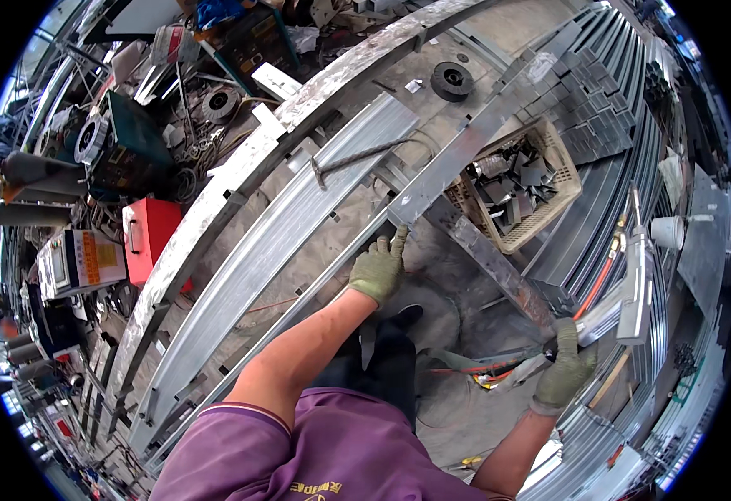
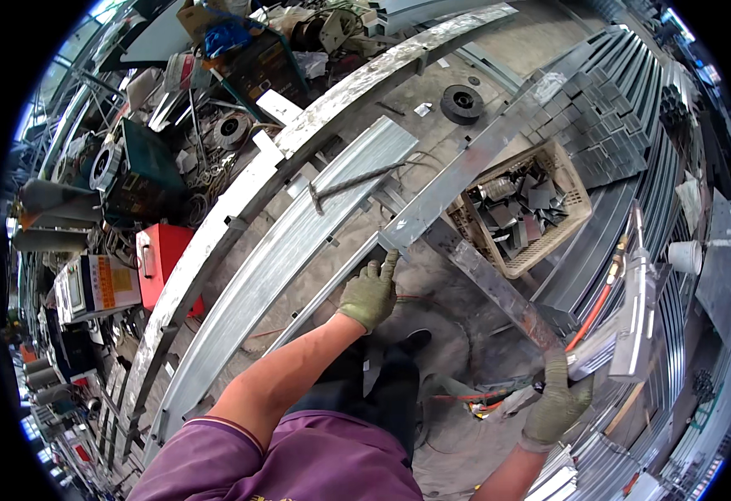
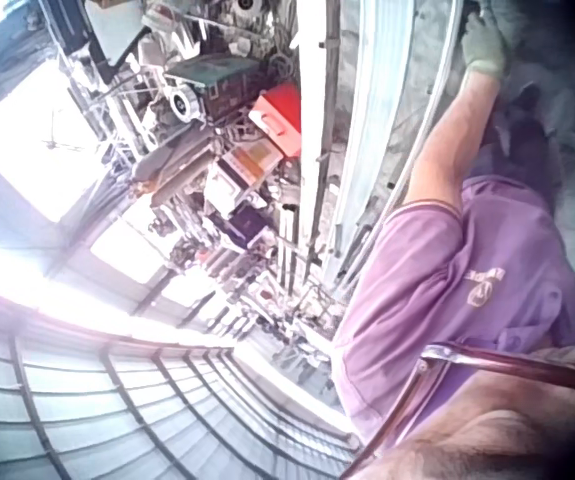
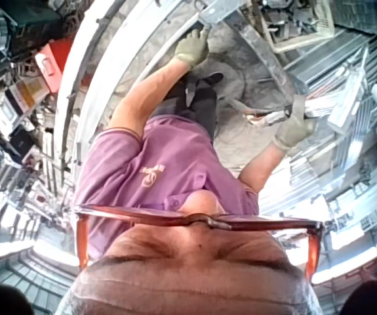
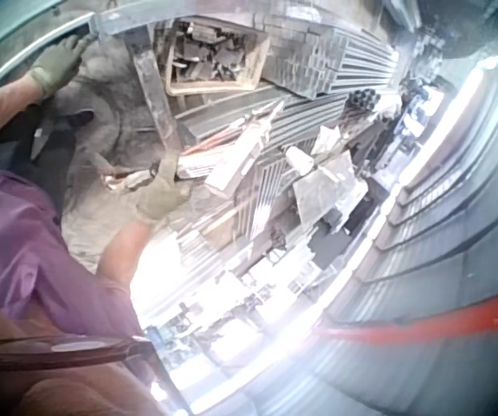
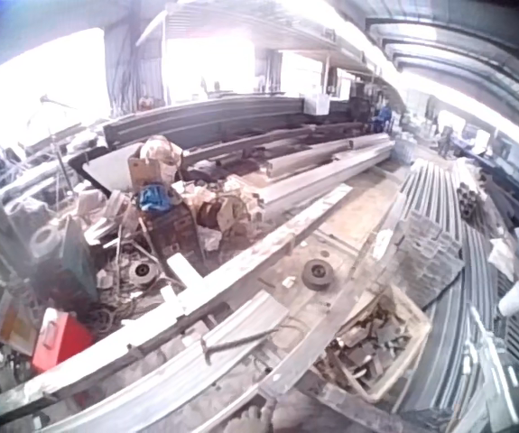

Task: The person aligns metal profiles on a workbench and welds them together using a handheld welding torch. They repeatedly position small metal pieces, weld joints, and move the assembled frame to a different location to continue welding.

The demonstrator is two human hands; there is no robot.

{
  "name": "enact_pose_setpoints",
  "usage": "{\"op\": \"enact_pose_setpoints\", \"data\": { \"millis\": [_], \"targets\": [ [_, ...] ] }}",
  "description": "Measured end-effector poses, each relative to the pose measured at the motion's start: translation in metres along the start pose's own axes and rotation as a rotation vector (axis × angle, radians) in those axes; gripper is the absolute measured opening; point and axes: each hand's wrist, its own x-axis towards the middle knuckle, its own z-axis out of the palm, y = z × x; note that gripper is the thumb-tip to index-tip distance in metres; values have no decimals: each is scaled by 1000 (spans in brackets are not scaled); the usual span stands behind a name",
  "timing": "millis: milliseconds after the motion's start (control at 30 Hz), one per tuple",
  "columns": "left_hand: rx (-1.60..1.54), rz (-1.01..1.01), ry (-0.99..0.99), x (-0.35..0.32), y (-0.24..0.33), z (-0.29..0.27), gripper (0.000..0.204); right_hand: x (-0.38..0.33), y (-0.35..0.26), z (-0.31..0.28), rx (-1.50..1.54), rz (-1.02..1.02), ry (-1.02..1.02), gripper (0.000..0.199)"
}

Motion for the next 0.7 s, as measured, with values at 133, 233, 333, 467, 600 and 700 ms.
{"op": "enact_pose_setpoints", "data": {
  "millis": [133,233,333,467,600,700],
  "targets": [
    [-13,10,-10,-2,-4,2,82,-5,-9,30,33,-21,-122,32],
    [-9,-1,-34,1,-6,3,81,-9,-20,44,-99,-46,-193,32],
    [-10,2,-34,1,-4,3,80,-4,0,51,-87,-230,-288,32],
    [19,25,11,-2,-3,0,82,-13,-28,66,-261,-306,-343,26],
    [17,15,-3,-1,-3,-1,81,-12,-35,83,-206,-475,-513,19],
    [61,36,6,0,-7,5,81,-22,-26,98,42,-91,-589,18]
  ]
}}
